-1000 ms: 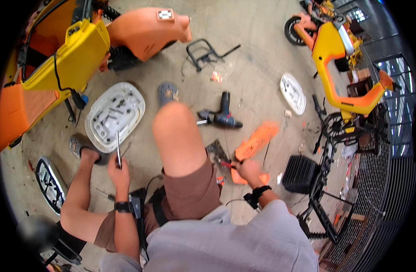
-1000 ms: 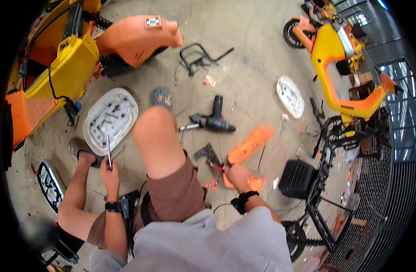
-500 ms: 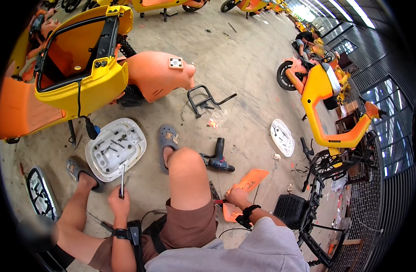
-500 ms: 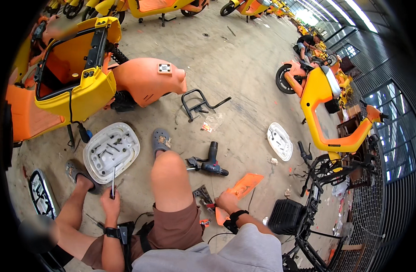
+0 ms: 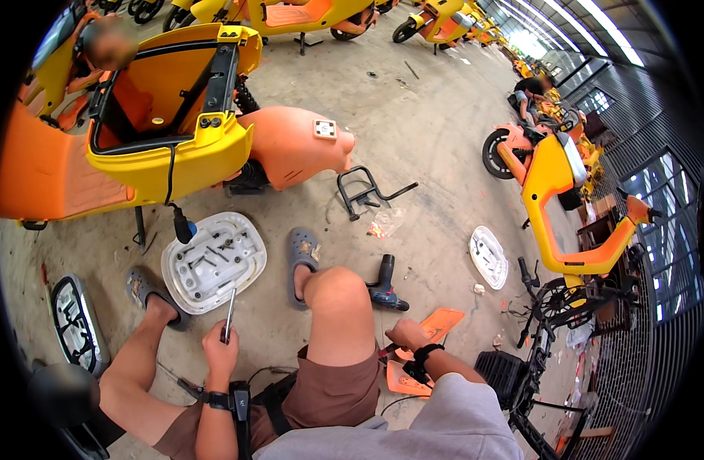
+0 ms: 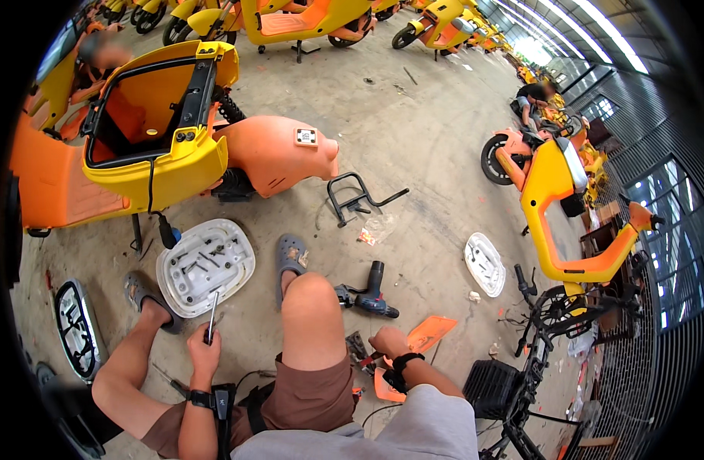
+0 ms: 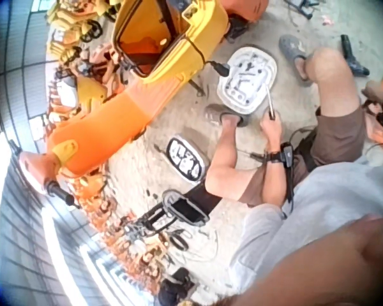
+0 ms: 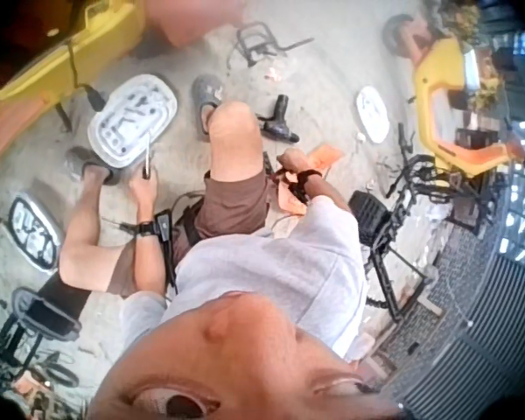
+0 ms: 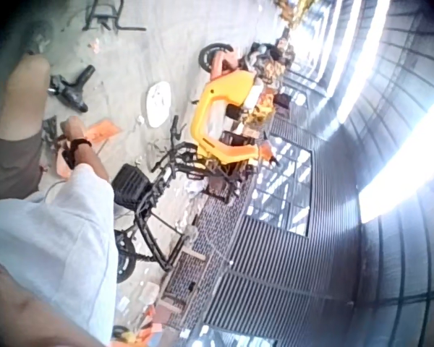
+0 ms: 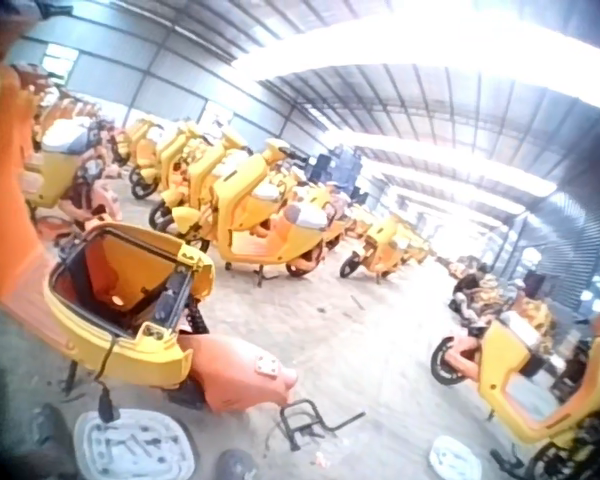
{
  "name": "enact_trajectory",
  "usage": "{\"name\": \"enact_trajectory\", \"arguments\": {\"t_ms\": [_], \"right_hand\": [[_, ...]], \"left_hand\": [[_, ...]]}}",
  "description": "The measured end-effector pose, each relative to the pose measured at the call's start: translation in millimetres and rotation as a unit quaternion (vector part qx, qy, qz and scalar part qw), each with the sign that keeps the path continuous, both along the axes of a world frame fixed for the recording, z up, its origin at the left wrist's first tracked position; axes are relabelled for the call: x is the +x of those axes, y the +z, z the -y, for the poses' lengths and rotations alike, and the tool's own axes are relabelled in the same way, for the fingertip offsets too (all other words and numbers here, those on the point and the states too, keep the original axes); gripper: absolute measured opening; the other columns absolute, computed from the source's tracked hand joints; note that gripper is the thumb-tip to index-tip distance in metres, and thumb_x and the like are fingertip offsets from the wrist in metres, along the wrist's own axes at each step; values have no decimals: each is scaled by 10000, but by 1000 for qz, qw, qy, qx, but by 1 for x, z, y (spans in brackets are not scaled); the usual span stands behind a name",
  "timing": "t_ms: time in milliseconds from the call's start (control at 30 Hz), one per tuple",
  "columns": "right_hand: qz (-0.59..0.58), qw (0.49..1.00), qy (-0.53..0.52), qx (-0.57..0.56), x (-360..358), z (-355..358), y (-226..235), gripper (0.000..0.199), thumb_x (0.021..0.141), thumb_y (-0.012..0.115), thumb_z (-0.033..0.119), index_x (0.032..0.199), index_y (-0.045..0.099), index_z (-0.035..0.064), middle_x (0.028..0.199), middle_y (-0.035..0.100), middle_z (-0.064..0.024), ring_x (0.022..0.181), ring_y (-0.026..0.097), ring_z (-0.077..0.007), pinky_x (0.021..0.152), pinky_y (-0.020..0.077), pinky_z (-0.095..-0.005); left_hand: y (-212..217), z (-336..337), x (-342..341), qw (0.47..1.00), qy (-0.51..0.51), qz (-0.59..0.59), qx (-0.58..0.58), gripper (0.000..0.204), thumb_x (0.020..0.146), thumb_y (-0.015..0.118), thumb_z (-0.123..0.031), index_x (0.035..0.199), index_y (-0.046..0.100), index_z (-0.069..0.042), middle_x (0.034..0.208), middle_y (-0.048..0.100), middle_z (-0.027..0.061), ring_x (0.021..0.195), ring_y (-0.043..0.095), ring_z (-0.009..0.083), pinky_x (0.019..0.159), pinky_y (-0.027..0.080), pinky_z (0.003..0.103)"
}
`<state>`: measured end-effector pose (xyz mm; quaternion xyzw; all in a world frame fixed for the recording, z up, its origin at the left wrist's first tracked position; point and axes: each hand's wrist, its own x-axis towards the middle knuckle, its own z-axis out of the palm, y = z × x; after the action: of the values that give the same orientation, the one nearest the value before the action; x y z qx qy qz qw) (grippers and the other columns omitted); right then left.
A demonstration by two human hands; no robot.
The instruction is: The person assembles internal components of a scooter, using a hammer to tap a metal rod into a white plastic housing and then using a power drill to secure screws.
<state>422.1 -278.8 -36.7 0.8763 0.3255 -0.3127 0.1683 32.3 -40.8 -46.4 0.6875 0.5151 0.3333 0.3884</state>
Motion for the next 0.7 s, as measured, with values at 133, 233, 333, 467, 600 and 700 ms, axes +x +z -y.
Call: {"name": "enact_trajectory", "arguments": {"t_ms": [133, 233, 333, 467, 600, 700], "right_hand": [[72, 996, -13, 53, 32, 17, -35, 417, 810, 571, 349, 795, 695, -49, 858, 682, -255, 828, 676, -383, 763, 539, -456], [86, 992, -88, 28, 46, 19, -33, 338, 804, 566, 280, 949, 712, 12, 1008, 691, -206, 949, 663, -379, 826, 535, -445], [93, 992, -80, 23, 32, 7, -15, 334, 807, 558, 278, 950, 716, 20, 1018, 689, -207, 960, 666, -364, 830, 536, -439], [102, 989, -110, 15, 31, 12, -7, 333, 815, 551, 278, 944, 716, 19, 1019, 690, -205, 960, 668, -362, 830, 536, -437], [127, 988, -84, 26, 51, 56, -39, 350, 821, 548, 285, 895, 705, -19, 885, 693, -227, 845, 682, -368, 787, 537, -459], [150, 985, -83, 10, 57, 85, -54, 328, 834, 519, 258, 805, 706, -9, 799, 698, -201, 766, 695, -329, 727, 550, -441]], "left_hand": [[-5, -1, 3, 999, 2, 1, -35, 187, 796, 674, -65, 948, 660, 43, 660, 589, 127, 525, 523, 193, 533, 442, 327], [4, 0, 1, 999, 1, -9, -39, 189, 790, 680, -67, 944, 661, 41, 650, 583, 114, 519, 514, 187, 529, 440, 323], [0, 0, -6, 1000, 16, -21, -11, 197, 779, 684, -62, 946, 662, 39, 669, 584, 109, 542, 523, 200, 542, 445, 327], [-5, 0, -3, 998, 52, -23, 35, 242, 745, 693, -62, 959, 652, 43, 849, 607, 150, 718, 572, 270, 662, 473, 361], [3, -5, -1, 997, 46, -11, 60, 277, 717, 700, -71, 960, 640, 48, 1039, 596, 184, 932, 576, 346, 824, 476, 397], [-9, -5, 2, 998, 32, -21, 47, 265, 717, 697, -69, 946, 638, 50, 1042, 615, 181, 965, 597, 360, 870, 480, 399]]}}
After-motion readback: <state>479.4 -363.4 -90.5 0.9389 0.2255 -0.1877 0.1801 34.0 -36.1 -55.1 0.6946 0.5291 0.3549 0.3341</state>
